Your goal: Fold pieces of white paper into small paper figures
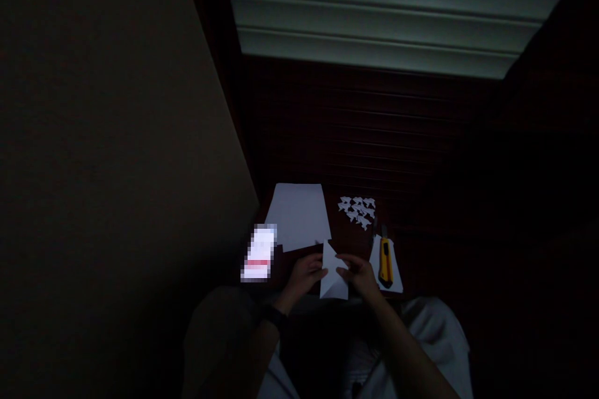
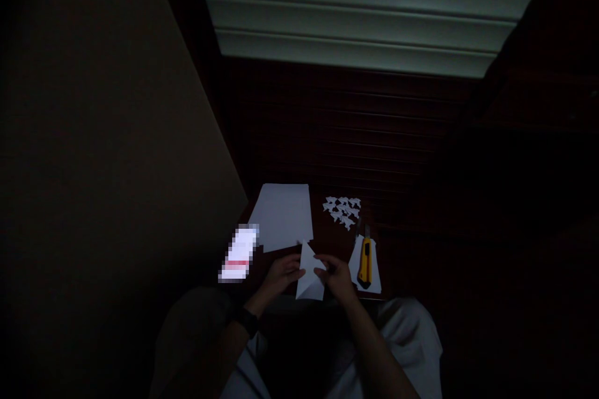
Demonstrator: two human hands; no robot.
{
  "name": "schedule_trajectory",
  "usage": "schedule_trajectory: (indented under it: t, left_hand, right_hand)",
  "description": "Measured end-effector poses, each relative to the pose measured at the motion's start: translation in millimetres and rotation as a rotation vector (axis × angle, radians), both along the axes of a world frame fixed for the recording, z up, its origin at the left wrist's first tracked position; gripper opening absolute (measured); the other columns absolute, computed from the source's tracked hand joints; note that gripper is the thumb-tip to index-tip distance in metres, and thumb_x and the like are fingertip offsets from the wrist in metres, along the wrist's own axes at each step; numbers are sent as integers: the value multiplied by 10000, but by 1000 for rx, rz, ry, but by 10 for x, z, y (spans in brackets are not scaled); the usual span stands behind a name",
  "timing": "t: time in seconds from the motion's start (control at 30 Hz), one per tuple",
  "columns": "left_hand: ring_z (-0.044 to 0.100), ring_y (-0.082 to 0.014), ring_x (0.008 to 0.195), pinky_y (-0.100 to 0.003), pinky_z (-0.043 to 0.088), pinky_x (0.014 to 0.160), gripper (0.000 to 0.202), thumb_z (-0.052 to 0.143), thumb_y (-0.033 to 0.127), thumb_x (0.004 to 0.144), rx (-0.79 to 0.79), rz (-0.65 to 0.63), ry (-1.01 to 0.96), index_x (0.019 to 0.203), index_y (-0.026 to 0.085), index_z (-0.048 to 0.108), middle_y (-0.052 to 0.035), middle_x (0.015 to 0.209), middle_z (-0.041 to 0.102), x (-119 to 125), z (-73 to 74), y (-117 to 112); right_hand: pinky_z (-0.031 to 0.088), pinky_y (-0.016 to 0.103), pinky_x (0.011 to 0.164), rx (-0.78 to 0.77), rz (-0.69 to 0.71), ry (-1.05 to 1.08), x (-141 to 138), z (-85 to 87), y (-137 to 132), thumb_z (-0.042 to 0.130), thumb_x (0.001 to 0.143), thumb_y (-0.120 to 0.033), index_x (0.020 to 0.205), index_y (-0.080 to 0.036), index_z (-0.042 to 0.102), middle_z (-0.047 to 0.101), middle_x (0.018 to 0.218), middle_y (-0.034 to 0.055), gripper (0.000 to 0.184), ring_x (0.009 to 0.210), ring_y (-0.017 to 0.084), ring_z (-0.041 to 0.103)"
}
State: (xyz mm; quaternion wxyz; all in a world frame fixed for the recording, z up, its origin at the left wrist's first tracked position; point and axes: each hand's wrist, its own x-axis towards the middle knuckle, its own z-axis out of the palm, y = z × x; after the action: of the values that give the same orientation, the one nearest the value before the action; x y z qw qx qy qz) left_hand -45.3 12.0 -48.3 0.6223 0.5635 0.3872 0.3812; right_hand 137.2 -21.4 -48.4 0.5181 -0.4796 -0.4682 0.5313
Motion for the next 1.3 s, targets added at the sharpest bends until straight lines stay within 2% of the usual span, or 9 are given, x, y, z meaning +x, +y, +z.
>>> schedule_trajectory:
  t: [0.3,0.6,0.8,0.9,1.07,1.17,1.3]
  left_hand:
    - [619,-219,790,-320,486,686,395,635,319,675,-71,40,-38,1007,115,568,-107,867,658,5,-10,-8]
    - [619,-196,735,-278,483,627,320,626,345,677,-51,88,-13,901,117,608,-94,823,663,13,4,2]
    - [617,-203,764,-290,477,667,343,619,367,680,-31,93,9,900,105,615,-108,854,664,30,23,-1]
    - [617,-209,759,-286,472,653,369,622,375,677,-22,68,24,926,102,612,-110,849,666,33,38,-10]
    - [613,-208,769,-283,458,669,364,598,378,702,5,-1,45,940,104,624,-108,869,667,24,76,-28]
    - [612,-209,760,-279,453,663,352,594,386,703,12,-23,51,912,106,639,-105,868,669,33,92,-30]
    - [614,-213,765,-282,452,663,367,596,400,697,7,-12,51,921,112,637,-110,889,666,56,103,-36]
  right_hand:
    - [450,290,649,-59,-157,-106,12,7,4,600,680,-453,914,-152,651,668,815,67,384,736,206,586]
    - [401,241,563,-100,-134,-21,93,-55,58,601,679,-458,690,-143,619,596,623,14,316,594,144,523]
    - [403,243,498,-222,-102,191,75,-22,38,629,639,-480,696,-146,588,577,599,12,341,515,128,511]
    - [399,238,477,-239,-81,173,59,21,27,634,630,-483,686,-152,582,571,582,2,339,490,121,502]
    - [424,257,522,-185,-84,150,32,128,27,637,646,-452,904,-188,574,619,699,17,375,592,158,553]
    - [426,258,551,-137,-70,146,28,159,25,636,654,-430,878,-160,586,615,696,31,354,619,163,555]
    - [409,239,479,-170,-38,145,41,142,15,646,646,-411,892,-162,584,582,623,5,356,533,137,521]
